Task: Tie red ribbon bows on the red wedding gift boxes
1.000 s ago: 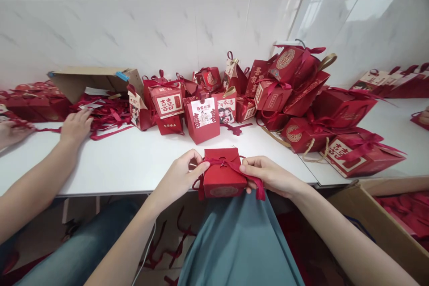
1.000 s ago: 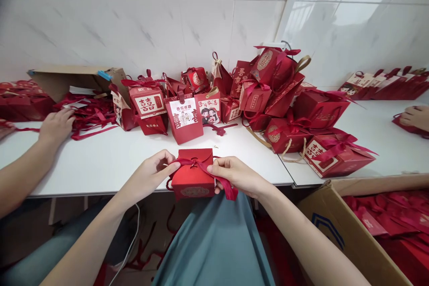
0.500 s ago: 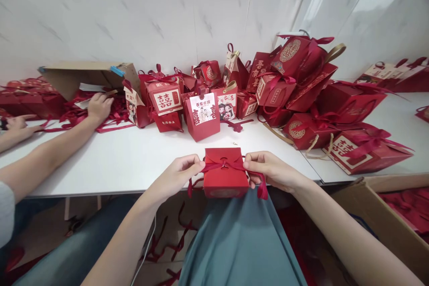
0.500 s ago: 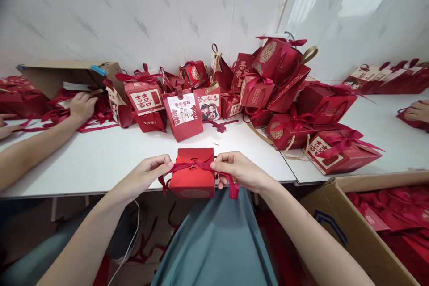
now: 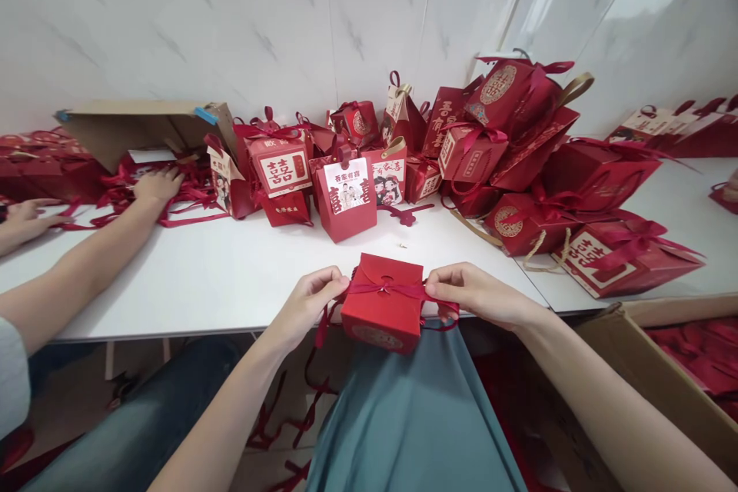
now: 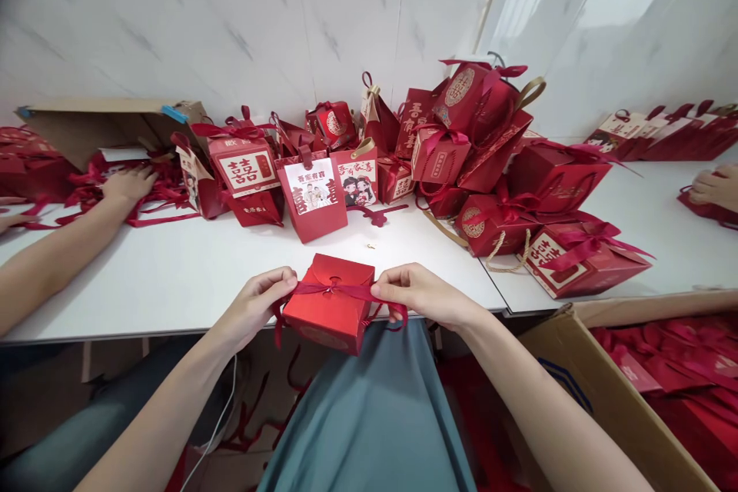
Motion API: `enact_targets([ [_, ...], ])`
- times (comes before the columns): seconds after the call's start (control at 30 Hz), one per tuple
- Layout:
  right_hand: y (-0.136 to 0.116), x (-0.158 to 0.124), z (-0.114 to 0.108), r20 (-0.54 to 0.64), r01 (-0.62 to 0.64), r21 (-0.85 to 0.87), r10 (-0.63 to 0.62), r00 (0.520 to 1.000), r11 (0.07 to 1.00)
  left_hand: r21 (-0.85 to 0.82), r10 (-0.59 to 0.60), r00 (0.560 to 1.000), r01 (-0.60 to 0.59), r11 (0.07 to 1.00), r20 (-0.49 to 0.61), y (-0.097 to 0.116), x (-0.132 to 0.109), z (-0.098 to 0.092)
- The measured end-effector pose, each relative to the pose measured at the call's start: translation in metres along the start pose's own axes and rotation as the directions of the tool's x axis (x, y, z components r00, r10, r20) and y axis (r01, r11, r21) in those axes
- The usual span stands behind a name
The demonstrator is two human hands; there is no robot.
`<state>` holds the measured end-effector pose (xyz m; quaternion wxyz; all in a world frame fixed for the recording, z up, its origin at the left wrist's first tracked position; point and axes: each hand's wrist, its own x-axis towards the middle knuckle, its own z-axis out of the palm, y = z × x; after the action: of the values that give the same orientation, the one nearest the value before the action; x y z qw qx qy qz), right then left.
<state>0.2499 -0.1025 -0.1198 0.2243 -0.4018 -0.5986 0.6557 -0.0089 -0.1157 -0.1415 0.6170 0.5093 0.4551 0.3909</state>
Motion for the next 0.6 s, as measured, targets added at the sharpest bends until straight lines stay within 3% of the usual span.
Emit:
enact_targets([
  [0.13,-0.017,-0.014,0.003,-0.019,0.098,-0.073,-0.099,0.995,0.993,-0.042,0.01,1.0,-0.01,0.999,-0.009,0.007,-0.005,0.004],
  [0.3,-0.035,-0.012,0.025,-0.149,0.258,-0.102,-0.271,0.951,0.961,0.08,0.049,0.998,-0.047,0.996,-0.033,0.017,-0.007,0.011],
  [0.43,-0.032,0.004,0.04,-0.206,0.327,-0.092,-0.34,0.918,0.94,0.2,0.091,0.996,-0.085,0.976,-0.018,0.021,-0.006,0.013],
  [0.6,-0.02,0.019,0.047,-0.35,0.359,-0.24,-0.425,0.835,0.902,0.324,0.129,0.991,-0.129,0.937,0.02,0.028,-0.013,0.009],
])
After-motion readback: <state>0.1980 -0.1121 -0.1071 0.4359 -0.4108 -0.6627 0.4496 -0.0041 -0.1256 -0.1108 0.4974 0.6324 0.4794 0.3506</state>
